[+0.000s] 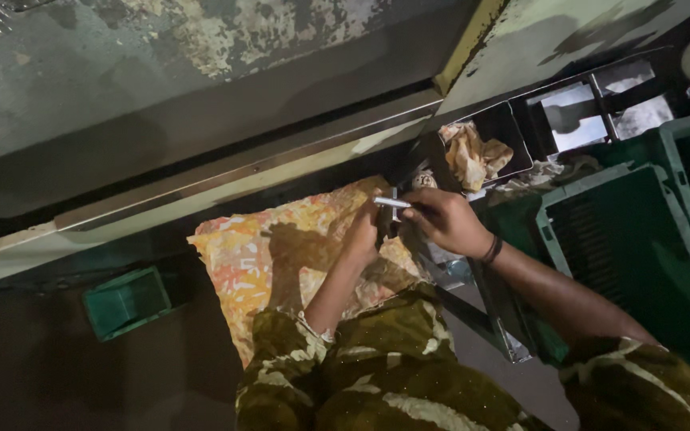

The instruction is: The person repeatedly picks up small metal parts and a cylindrical tool, inserts the tool into the parts, and places the parts into a green crate. The person also opens and closes a metal door on a large machine during the process.

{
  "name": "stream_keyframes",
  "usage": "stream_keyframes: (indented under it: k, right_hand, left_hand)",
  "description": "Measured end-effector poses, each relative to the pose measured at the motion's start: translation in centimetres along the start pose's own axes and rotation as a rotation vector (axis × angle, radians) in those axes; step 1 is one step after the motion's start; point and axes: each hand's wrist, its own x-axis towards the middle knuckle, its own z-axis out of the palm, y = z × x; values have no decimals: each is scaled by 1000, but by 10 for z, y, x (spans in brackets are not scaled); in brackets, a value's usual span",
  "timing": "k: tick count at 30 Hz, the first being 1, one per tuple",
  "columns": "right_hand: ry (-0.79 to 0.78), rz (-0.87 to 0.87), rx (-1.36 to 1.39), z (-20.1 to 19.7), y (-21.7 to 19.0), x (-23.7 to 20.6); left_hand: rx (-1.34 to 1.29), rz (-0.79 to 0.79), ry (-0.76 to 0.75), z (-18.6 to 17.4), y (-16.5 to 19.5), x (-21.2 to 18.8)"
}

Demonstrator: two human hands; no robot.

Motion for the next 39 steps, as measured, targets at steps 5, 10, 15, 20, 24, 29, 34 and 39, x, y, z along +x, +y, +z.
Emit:
stream_keyframes:
  k: [5,10,15,20,24,29,34,39]
  right_hand:
    - [-153,13,-41,0,1,1]
    - [-196,120,-55,2,3,0]
    - [-250,285,115,6,16,-1]
    - [-253,295,215,17,33,-2]
    - [-220,321,333,22,36,-5]
    - [-222,329,290,21,33,-2]
    - [-130,359,460,10,31,-4]
    - [21,277,250,7,39,-1]
  left_hand:
    - [-77,-63,6,-1,-2,1]
    - [-7,-66,67,5,5,-5]
    - [75,-48,-30,7,3,-8]
    - [39,-50,-118,6,-3,-6]
    - [-74,-79,-159,2,-8,-6]
    - [-153,-182,-70,-13,-26,14]
    - [-451,-346,23,-45,-43,40]
    - [-360,-186,-104,-53,-51,38]
